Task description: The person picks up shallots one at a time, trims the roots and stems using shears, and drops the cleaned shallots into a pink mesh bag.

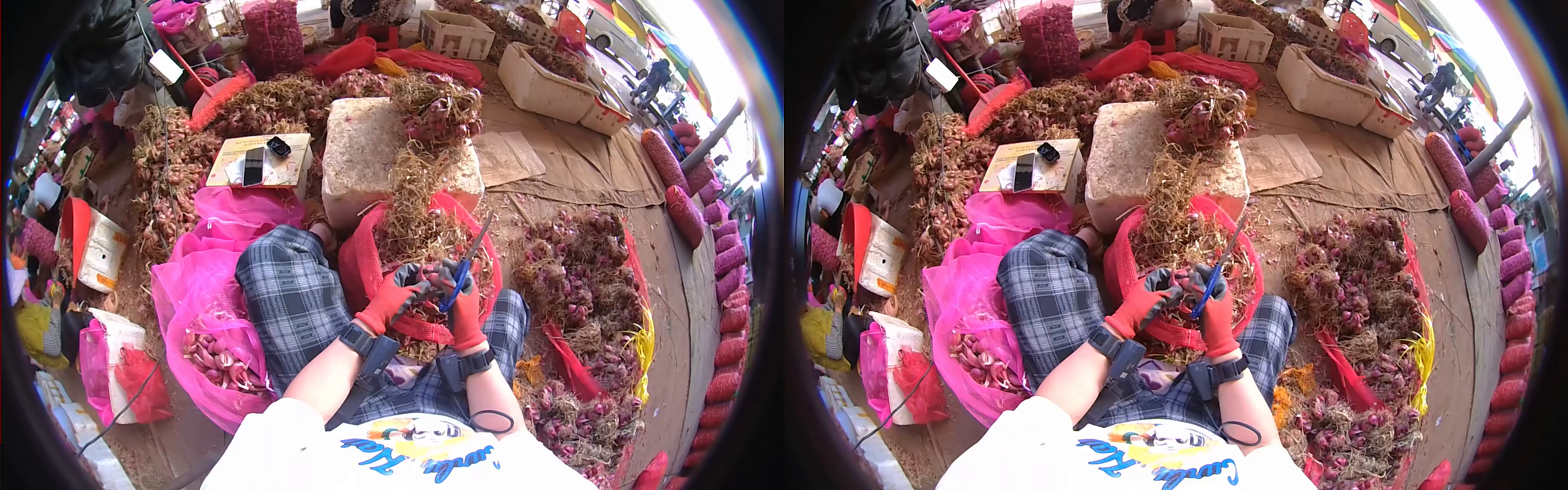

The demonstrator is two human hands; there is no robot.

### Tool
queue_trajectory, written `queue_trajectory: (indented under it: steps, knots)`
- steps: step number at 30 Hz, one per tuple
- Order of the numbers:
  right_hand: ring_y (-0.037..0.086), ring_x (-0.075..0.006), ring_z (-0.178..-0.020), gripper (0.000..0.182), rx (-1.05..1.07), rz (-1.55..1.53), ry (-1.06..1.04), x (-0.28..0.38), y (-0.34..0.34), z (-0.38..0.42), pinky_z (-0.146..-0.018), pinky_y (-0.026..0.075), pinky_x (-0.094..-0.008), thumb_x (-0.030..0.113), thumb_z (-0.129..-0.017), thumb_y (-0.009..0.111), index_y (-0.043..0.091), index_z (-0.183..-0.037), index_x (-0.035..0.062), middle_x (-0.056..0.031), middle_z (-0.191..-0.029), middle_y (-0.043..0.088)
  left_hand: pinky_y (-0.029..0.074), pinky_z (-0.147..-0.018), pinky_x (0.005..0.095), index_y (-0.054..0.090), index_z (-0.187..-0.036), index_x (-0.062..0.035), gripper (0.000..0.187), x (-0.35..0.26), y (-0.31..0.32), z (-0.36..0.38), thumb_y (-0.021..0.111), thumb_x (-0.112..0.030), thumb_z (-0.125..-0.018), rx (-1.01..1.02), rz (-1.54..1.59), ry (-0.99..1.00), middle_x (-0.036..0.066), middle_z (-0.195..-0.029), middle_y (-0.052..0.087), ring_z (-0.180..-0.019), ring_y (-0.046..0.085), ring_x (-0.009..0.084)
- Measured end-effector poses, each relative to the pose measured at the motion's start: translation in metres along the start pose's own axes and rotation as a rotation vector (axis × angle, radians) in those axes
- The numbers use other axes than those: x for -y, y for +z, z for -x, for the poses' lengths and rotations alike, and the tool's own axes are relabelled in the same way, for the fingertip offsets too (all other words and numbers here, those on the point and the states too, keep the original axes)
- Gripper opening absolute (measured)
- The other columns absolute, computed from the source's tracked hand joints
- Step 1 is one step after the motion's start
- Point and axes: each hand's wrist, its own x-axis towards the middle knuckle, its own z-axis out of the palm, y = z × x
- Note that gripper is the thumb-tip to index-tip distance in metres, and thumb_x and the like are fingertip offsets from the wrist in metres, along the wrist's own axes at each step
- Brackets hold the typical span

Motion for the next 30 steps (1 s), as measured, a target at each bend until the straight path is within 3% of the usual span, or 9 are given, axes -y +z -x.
queue_trajectory:
  steps: [2, 5, 11, 14, 17, 20, 23, 28, 30]
  knots:
    - [0.063, -0.0138, -0.080, 0.042, -0.021, 0.086, -0.070, -0.007, -0.006, -0.005, -0.070, 0.053, -0.0255, 0.006, -0.079, 0.069, 0.053, -0.117, -0.0002, -0.0062, -0.094, 0.064, 0.050, -0.075, 0.0227, 0.056, -0.112, -0.0035, 0.025, 0.002, -0.002, -0.002, 0.060, -0.001, -0.087, 0.036, -0.175, 0.157, -0.001, -0.098, 0.062, -0.085, 0.058, 0.0072]
    - [0.064, -0.0139, -0.072, 0.039, -0.060, 0.175, 0.092, 0.011, -0.001, -0.002, -0.063, 0.053, -0.0239, 0.008, -0.079, 0.070, 0.054, -0.115, 0.0000, -0.0062, -0.090, 0.065, 0.049, -0.076, 0.0226, 0.056, -0.112, -0.0027, 0.026, 0.008, -0.005, -0.006, 0.060, 0.001, -0.086, -0.027, -0.070, 0.088, -0.001, -0.098, 0.061, -0.087, 0.057, 0.0070]
    - [0.063, -0.0131, -0.068, 0.033, -0.050, -0.126, 0.251, -0.010, -0.027, -0.007, -0.058, 0.052, -0.0231, 0.010, -0.080, 0.069, 0.057, -0.109, -0.0001, -0.0053, -0.088, 0.065, 0.050, -0.083, 0.0238, 0.054, -0.114, -0.0019, 0.024, 0.012, -0.018, -0.009, 0.057, -0.001, -0.089, 0.055, 0.183, -0.001, 0.001, -0.103, 0.060, -0.091, 0.057, 0.0078]
    - [0.064, -0.0148, -0.070, 0.031, 0.122, -0.310, 0.317, -0.020, -0.041, -0.013, -0.059, 0.053, -0.0235, 0.011, -0.082, 0.067, 0.057, -0.109, -0.0005, -0.0076, -0.091, 0.065, 0.050, -0.086, 0.0259, 0.054, -0.113, -0.0025, 0.021, 0.014, -0.017, -0.009, 0.054, -0.002, -0.091, 0.041, 0.058, 0.060, 0.004, -0.107, 0.060, -0.092, 0.058, 0.0101]
    - [0.059, -0.0128, -0.075, 0.027, 0.085, -0.003, 0.301, 0.012, -0.010, 0.003, -0.060, 0.047, -0.0224, 0.012, -0.086, 0.061, 0.055, -0.109, -0.0001, -0.0071, -0.092, 0.062, 0.051, -0.075, 0.0245, 0.058, -0.105, -0.0041, 0.016, -0.006, 0.001, 0.000, 0.055, -0.001, -0.090, 0.019, 0.186, -0.030, 0.001, -0.094, 0.061, -0.084, 0.058, 0.0093]
    - [0.056, -0.0116, -0.076, 0.030, 0.000, -0.114, 0.279, 0.013, -0.002, -0.001, -0.062, 0.045, -0.0223, 0.014, -0.087, 0.063, 0.053, -0.111, 0.0003, -0.0041, -0.092, 0.058, 0.052, -0.077, 0.0263, 0.058, -0.102, -0.0053, 0.011, 0.000, -0.004, -0.004, 0.056, -0.006, -0.090, -0.062, 0.616, -0.090, 0.003, -0.095, 0.061, -0.084, 0.060, 0.0127]
    - [0.054, -0.0112, -0.078, 0.034, 0.067, -0.324, 0.110, 0.007, -0.007, -0.005, -0.066, 0.045, -0.0228, 0.016, -0.085, 0.066, 0.052, -0.113, 0.0005, -0.0015, -0.092, 0.056, 0.052, -0.075, 0.0258, 0.059, -0.098, -0.0062, 0.012, -0.010, -0.012, -0.001, 0.058, -0.015, -0.091, -0.225, 0.685, -0.059, 0.003, -0.094, 0.061, -0.083, 0.060, 0.0141]
    - [0.058, -0.0103, -0.085, 0.028, -0.047, -0.088, -0.034, -0.001, -0.008, -0.007, -0.075, 0.047, -0.0241, 0.010, -0.085, 0.066, 0.056, -0.109, -0.0002, -0.0032, -0.096, 0.062, 0.050, -0.077, 0.0250, 0.056, -0.117, -0.0065, 0.028, -0.004, -0.001, 0.007, 0.057, -0.020, -0.092, 0.060, 0.270, -0.362, 0.005, -0.096, 0.061, -0.085, 0.059, 0.0128]
    - [0.059, -0.0108, -0.083, 0.024, -0.023, 0.187, -0.129, -0.007, -0.007, -0.003, -0.074, 0.048, -0.0244, 0.009, -0.085, 0.066, 0.058, -0.105, 0.0008, -0.0026, -0.093, 0.063, 0.050, -0.078, 0.0257, 0.056, -0.115, -0.0063, 0.026, -0.005, 0.010, 0.013, 0.056, -0.021, -0.093, 0.099, -0.015, -0.140, 0.004, -0.098, 0.061, -0.088, 0.058, 0.0121]
